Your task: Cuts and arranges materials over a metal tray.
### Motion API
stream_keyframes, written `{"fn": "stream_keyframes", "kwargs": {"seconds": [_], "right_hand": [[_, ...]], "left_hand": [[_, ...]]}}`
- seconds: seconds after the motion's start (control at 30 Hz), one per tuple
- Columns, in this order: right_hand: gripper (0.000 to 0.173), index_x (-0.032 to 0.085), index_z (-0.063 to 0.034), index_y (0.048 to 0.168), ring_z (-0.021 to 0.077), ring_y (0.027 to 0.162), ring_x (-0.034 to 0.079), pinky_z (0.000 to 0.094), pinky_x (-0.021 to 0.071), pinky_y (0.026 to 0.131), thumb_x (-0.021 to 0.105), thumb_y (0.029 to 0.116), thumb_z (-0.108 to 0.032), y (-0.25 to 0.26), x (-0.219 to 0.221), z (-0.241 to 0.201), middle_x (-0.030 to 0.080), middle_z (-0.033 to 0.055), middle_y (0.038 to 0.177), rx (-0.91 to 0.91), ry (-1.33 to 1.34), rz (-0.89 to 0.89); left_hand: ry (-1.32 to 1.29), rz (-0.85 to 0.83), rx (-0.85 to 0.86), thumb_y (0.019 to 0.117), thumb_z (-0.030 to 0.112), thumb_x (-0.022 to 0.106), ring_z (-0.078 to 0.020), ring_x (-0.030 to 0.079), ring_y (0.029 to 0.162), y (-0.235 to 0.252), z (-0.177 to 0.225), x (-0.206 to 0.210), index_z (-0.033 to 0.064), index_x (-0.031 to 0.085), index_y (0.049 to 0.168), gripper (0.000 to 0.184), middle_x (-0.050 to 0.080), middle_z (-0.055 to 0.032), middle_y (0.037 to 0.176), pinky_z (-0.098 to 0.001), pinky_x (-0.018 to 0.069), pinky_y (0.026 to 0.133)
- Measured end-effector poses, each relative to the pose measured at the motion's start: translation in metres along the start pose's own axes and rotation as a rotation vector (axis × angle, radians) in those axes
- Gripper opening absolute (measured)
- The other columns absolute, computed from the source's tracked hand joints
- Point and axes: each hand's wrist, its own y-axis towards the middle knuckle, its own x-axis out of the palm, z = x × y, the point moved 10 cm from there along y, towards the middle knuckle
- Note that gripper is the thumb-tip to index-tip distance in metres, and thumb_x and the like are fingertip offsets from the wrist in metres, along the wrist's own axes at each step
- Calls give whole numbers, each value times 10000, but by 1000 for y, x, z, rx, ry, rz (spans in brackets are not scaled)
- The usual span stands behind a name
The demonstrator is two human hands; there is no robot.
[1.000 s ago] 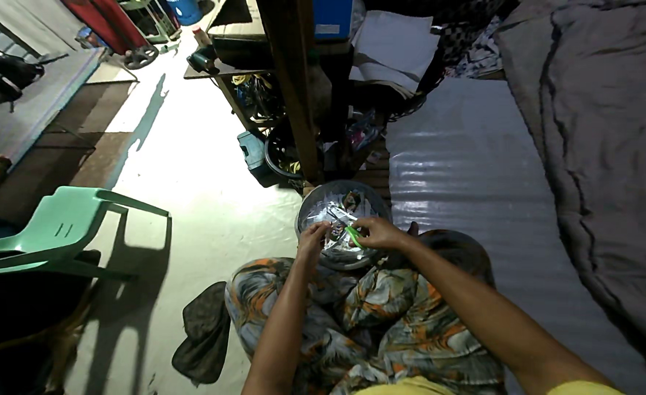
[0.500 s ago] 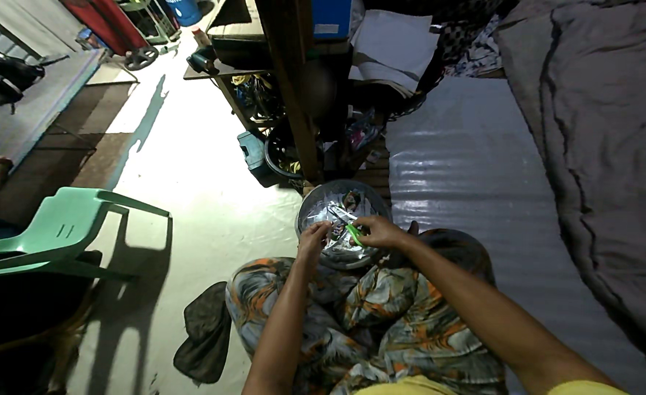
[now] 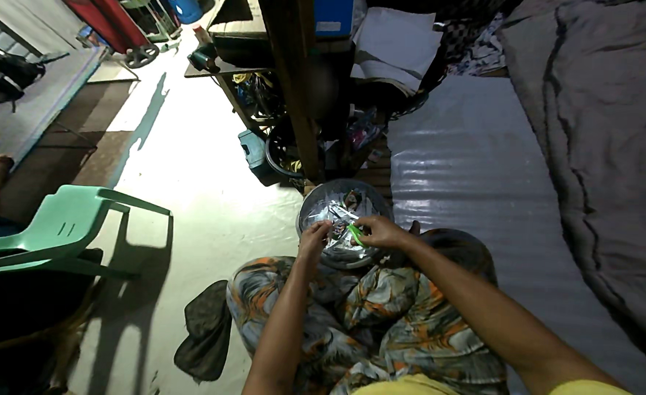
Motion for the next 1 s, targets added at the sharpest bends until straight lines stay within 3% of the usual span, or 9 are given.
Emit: {"fn": "stream_keyframes", "kwargs": {"seconds": [0.17, 0.4, 0.57, 1.0], "right_hand": [[419, 630, 35, 1278, 271, 864, 627, 453, 506, 855, 697, 967, -238, 2, 2, -1, 674, 209, 1045, -41, -34, -13], [387, 618, 32, 1297, 223, 811, 599, 397, 504, 812, 664, 987, -194, 0, -3, -2, 661, 177, 998, -19, -19, 24], [454, 611, 30, 1315, 304, 911, 638, 485, 501, 884, 691, 969, -253, 0, 2, -1, 671, 225, 1083, -4, -37, -30], [374, 628, 34, 1287, 269, 857, 621, 444, 506, 852, 661, 989, -190, 1, 0, -1, 668, 206, 1038, -23, -49, -2]], "left_hand": [[-7, 2, -4, 1048, 78, 528, -68, 576, 682, 0, 0, 1, -20, 627, 1060, 140, 620, -18, 819, -226, 504, 647], [-3, 1, -1, 1052, 88, 520, -60, 559, 670, 0, 1, 1, -4, 623, 1057, 138, 611, -8, 810, -217, 487, 632], [-13, 3, -3, 1055, 82, 516, -61, 567, 658, 0, 1, 1, -18, 616, 1062, 142, 615, -11, 803, -217, 499, 629], [22, 7, -5, 1052, 89, 529, -68, 589, 688, 0, 0, 0, -25, 629, 1064, 152, 644, -28, 837, -229, 513, 654]]}}
